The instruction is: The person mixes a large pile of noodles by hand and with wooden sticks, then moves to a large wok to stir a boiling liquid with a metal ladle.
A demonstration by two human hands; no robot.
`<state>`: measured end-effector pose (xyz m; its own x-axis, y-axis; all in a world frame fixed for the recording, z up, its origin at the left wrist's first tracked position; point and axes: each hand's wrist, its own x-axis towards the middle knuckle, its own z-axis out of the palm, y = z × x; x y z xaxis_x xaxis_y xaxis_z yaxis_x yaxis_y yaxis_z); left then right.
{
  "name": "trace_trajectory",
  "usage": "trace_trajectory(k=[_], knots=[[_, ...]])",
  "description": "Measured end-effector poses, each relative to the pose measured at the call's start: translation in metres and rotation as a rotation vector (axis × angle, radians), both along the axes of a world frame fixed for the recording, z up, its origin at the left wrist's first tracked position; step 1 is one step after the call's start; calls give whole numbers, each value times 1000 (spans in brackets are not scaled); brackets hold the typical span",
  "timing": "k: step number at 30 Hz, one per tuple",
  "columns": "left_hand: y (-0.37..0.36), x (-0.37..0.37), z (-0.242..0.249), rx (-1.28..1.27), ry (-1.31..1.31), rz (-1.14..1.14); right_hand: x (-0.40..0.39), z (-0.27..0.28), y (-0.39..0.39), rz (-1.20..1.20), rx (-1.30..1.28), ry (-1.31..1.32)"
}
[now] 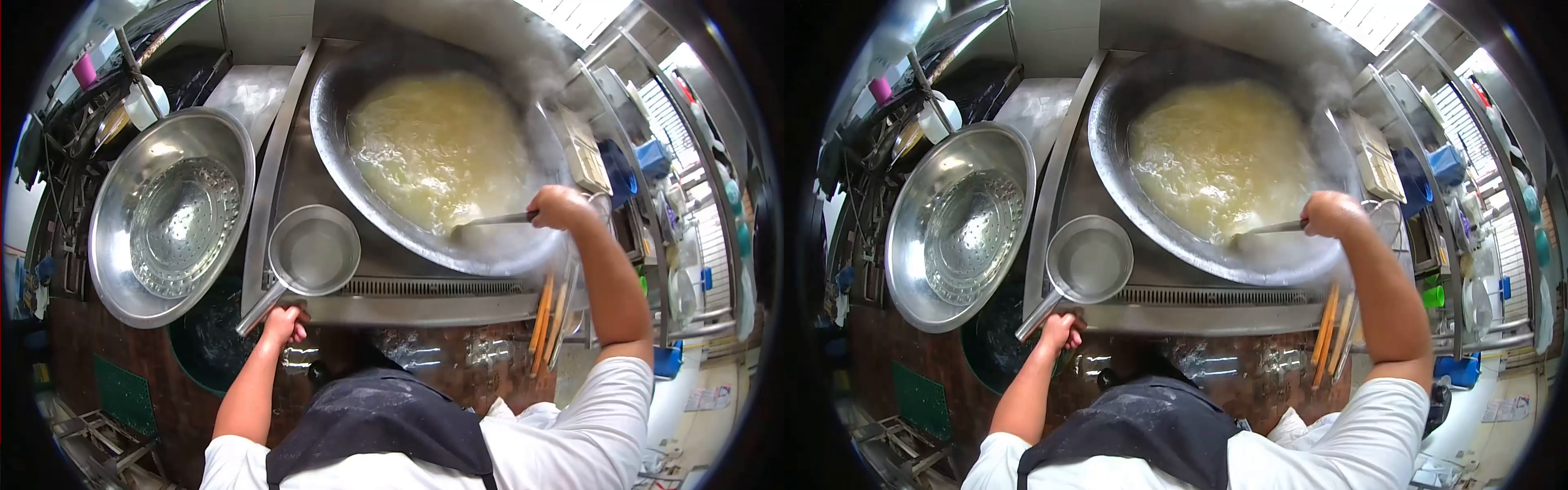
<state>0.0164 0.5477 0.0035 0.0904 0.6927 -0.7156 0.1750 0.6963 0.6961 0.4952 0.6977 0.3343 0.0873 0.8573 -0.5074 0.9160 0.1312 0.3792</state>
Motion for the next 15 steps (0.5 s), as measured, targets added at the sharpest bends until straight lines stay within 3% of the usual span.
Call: trace_trajectory(k=[4,6,10,15], knots=[[2,7,14,-30,-15,100,26,-92,77,-127,181,-80],[3,9,10,-51,21,141,54,-119,133,-62,261,-117],[1,9,3,-105,51,153,35,-72,209,-96,57,-238],[7,13,18,-63,56,159,33,-66,218,-99,-3,-190]])
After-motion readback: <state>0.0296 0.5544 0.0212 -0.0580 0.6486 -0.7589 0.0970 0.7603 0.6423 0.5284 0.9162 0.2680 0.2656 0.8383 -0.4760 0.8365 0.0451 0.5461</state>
